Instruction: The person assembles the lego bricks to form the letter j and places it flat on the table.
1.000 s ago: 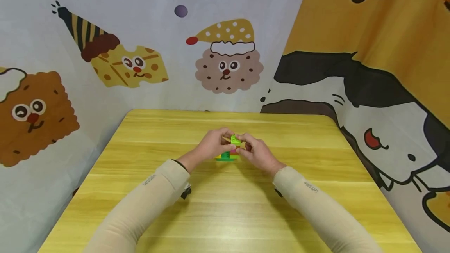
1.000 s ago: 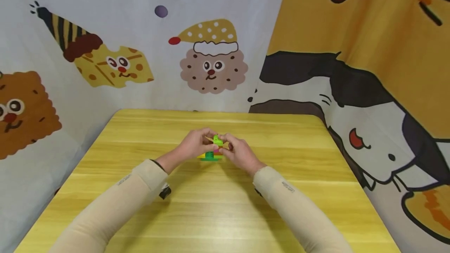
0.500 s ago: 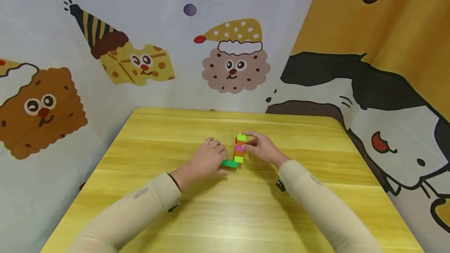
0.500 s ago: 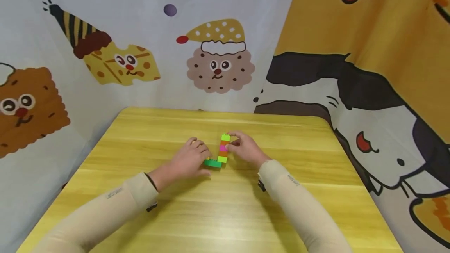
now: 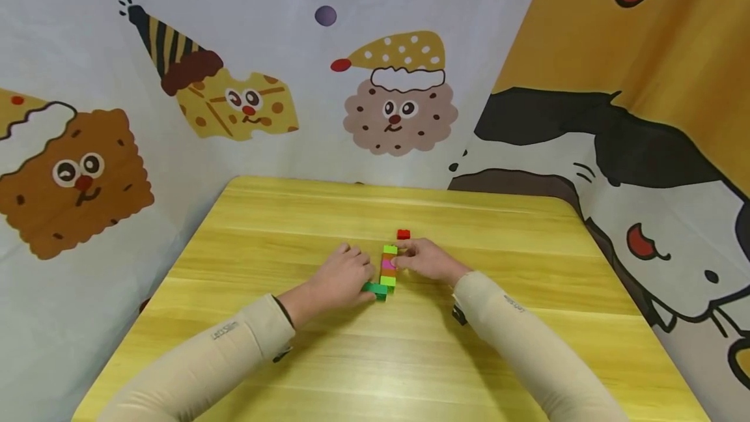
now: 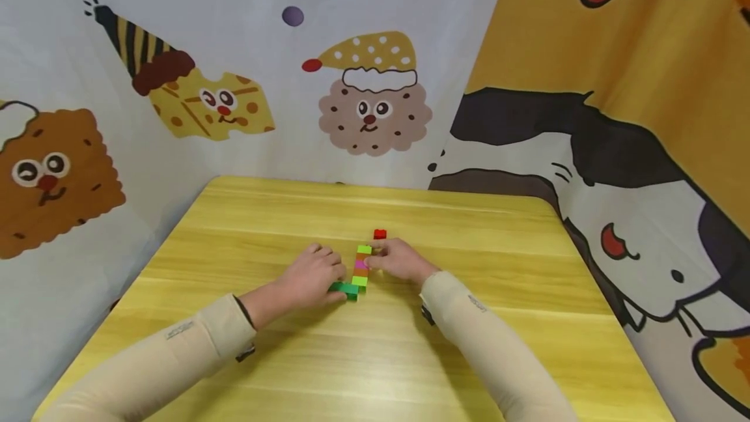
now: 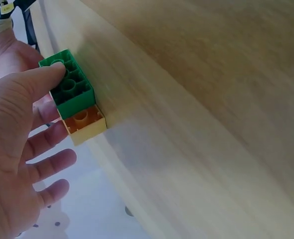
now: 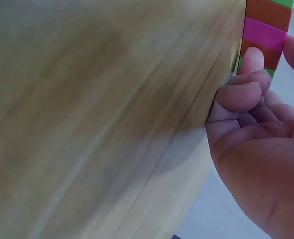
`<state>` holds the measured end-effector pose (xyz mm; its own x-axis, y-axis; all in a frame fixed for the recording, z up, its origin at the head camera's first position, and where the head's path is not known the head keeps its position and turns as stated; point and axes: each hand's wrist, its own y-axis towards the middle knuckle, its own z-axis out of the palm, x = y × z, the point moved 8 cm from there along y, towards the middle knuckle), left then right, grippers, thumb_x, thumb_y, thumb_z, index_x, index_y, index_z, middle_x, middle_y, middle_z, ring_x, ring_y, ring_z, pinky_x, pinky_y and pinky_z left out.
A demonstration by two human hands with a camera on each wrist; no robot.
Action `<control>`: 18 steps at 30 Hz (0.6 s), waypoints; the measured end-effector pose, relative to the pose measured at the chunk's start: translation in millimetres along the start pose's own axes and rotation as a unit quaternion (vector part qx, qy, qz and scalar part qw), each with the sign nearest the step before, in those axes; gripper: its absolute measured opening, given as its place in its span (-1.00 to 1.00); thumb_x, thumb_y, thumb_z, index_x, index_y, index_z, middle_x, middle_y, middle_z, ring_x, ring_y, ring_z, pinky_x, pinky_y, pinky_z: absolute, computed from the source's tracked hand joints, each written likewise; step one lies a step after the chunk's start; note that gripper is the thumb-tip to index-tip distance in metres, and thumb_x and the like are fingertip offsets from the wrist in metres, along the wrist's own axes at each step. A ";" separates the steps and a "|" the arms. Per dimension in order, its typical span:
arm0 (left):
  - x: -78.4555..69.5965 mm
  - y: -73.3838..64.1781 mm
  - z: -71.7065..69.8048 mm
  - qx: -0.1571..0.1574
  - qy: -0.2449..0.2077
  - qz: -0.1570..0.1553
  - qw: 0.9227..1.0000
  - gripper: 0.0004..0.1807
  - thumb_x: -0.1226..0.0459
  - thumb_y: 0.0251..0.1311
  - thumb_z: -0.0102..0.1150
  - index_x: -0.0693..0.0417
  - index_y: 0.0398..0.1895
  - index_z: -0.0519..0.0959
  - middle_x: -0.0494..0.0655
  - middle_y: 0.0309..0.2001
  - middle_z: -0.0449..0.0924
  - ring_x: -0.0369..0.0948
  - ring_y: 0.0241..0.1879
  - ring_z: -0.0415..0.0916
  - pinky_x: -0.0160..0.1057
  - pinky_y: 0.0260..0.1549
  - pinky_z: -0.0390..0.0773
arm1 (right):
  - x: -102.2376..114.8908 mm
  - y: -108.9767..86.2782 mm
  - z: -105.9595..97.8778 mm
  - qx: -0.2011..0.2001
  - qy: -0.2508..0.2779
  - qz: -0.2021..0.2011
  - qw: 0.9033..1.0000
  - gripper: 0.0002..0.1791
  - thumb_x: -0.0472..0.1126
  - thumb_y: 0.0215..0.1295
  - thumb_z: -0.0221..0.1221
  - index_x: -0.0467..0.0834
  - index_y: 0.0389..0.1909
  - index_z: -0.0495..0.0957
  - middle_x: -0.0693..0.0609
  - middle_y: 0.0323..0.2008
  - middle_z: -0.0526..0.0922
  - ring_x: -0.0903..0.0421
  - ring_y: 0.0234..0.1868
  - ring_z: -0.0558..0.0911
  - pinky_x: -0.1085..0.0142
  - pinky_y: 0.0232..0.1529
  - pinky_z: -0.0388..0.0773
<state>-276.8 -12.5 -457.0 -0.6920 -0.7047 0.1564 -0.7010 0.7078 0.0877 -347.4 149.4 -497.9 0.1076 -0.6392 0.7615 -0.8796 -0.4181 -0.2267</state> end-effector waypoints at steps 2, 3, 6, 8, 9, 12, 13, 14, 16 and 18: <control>-0.3 0.7 1.2 0.003 -0.003 0.002 1.000 -0.57 -0.31 0.30 0.34 -0.22 -0.17 0.73 -0.23 -0.11 0.69 -0.15 -0.05 0.54 -0.11 0.00 0.44 | -0.7 0.7 0.0 0.005 -0.003 0.002 1.000 -0.29 0.14 0.49 0.28 -0.02 0.56 0.45 -0.11 0.20 0.71 0.01 0.10 0.65 0.09 0.10 0.64; -0.3 1.1 1.6 0.004 -0.004 0.003 1.000 -0.56 -0.31 0.30 0.34 -0.22 -0.17 0.73 -0.23 -0.11 0.69 -0.15 -0.05 0.54 -0.12 0.00 0.44 | -1.4 1.2 0.0 0.006 -0.004 0.003 1.000 -0.29 0.14 0.50 0.27 -0.03 0.57 0.43 -0.10 0.19 0.71 0.01 0.10 0.64 0.09 0.10 0.64; -0.5 1.6 1.8 0.007 -0.008 0.003 1.000 -0.56 -0.31 0.31 0.33 -0.20 -0.16 0.72 -0.22 -0.11 0.68 -0.15 -0.05 0.53 -0.12 0.00 0.43 | -2.7 1.9 0.0 0.012 -0.002 0.005 1.000 -0.27 0.15 0.51 0.26 -0.02 0.59 0.40 -0.09 0.17 0.72 0.00 0.11 0.64 0.09 0.13 0.62; -0.6 1.5 0.8 0.008 -0.011 0.001 1.000 -0.56 -0.31 0.31 0.33 -0.20 -0.15 0.72 -0.23 -0.11 0.68 -0.16 -0.05 0.53 -0.11 0.01 0.43 | -3.1 1.9 0.0 0.014 -0.002 0.006 1.000 -0.26 0.17 0.52 0.25 -0.02 0.60 0.39 -0.08 0.16 0.72 0.01 0.12 0.64 0.09 0.14 0.62; -0.7 1.5 0.1 0.007 -0.011 0.001 1.000 -0.55 -0.31 0.30 0.34 -0.20 -0.14 0.72 -0.23 -0.12 0.68 -0.16 -0.05 0.54 -0.11 0.01 0.44 | -3.4 1.8 0.1 0.015 -0.004 0.005 1.000 -0.26 0.18 0.52 0.25 -0.02 0.60 0.38 -0.08 0.16 0.72 0.01 0.11 0.64 0.10 0.13 0.63; -0.9 0.5 -2.1 0.004 -0.010 0.000 1.000 -0.52 -0.33 0.29 0.33 -0.19 -0.13 0.71 -0.21 -0.10 0.69 -0.15 -0.03 0.54 -0.10 0.03 0.45 | -3.0 1.0 -0.4 0.014 -0.005 -0.002 1.000 -0.24 0.20 0.52 0.24 -0.05 0.60 0.38 -0.08 0.12 0.72 0.01 0.07 0.65 0.13 0.06 0.64; -0.9 -0.2 -3.3 0.002 -0.010 0.000 1.000 -0.50 -0.35 0.28 0.32 -0.18 -0.12 0.70 -0.21 -0.08 0.70 -0.14 -0.02 0.55 -0.09 0.04 0.46 | -2.7 0.6 -0.8 0.011 -0.004 -0.005 1.000 -0.24 0.20 0.53 0.23 -0.06 0.59 0.38 -0.08 0.10 0.72 0.01 0.04 0.65 0.15 0.03 0.64; -0.5 -0.9 -4.1 -0.001 -0.010 0.000 1.000 -0.48 -0.36 0.28 0.31 -0.17 -0.11 0.70 -0.20 -0.07 0.71 -0.13 -0.01 0.56 -0.08 0.04 0.46 | -2.5 0.1 -1.3 0.008 -0.002 -0.008 1.000 -0.26 0.18 0.55 0.22 -0.07 0.59 0.37 -0.08 0.07 0.73 0.02 0.01 0.66 0.16 0.00 0.63; 1.2 -3.4 -5.1 -0.004 -0.018 -0.003 1.000 -0.44 -0.38 0.28 0.29 -0.15 -0.06 0.70 -0.18 -0.02 0.72 -0.12 0.03 0.57 -0.07 0.08 0.46 | -1.9 -0.4 -4.3 -0.011 -0.003 -0.015 1.000 -0.31 0.12 0.59 0.19 -0.10 0.59 0.37 -0.06 -0.04 0.73 0.06 -0.10 0.66 0.20 -0.10 0.62; 4.9 -6.5 -6.8 -0.008 -0.030 -0.010 0.999 -0.42 -0.38 0.28 0.28 -0.14 -0.01 0.71 -0.18 0.01 0.72 -0.11 0.06 0.57 -0.05 0.12 0.45 | -0.5 -0.8 -9.8 -0.044 -0.033 -0.024 0.998 -0.38 0.03 0.64 0.12 -0.11 0.59 0.37 0.00 -0.25 0.71 0.12 -0.31 0.61 0.25 -0.26 0.57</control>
<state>-274.5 -20.2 -450.2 -0.6871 -0.7204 0.0945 -0.7125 0.6935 0.1067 -351.3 156.4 -492.2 0.1786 -0.6623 0.7277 -0.9098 -0.3928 -0.1342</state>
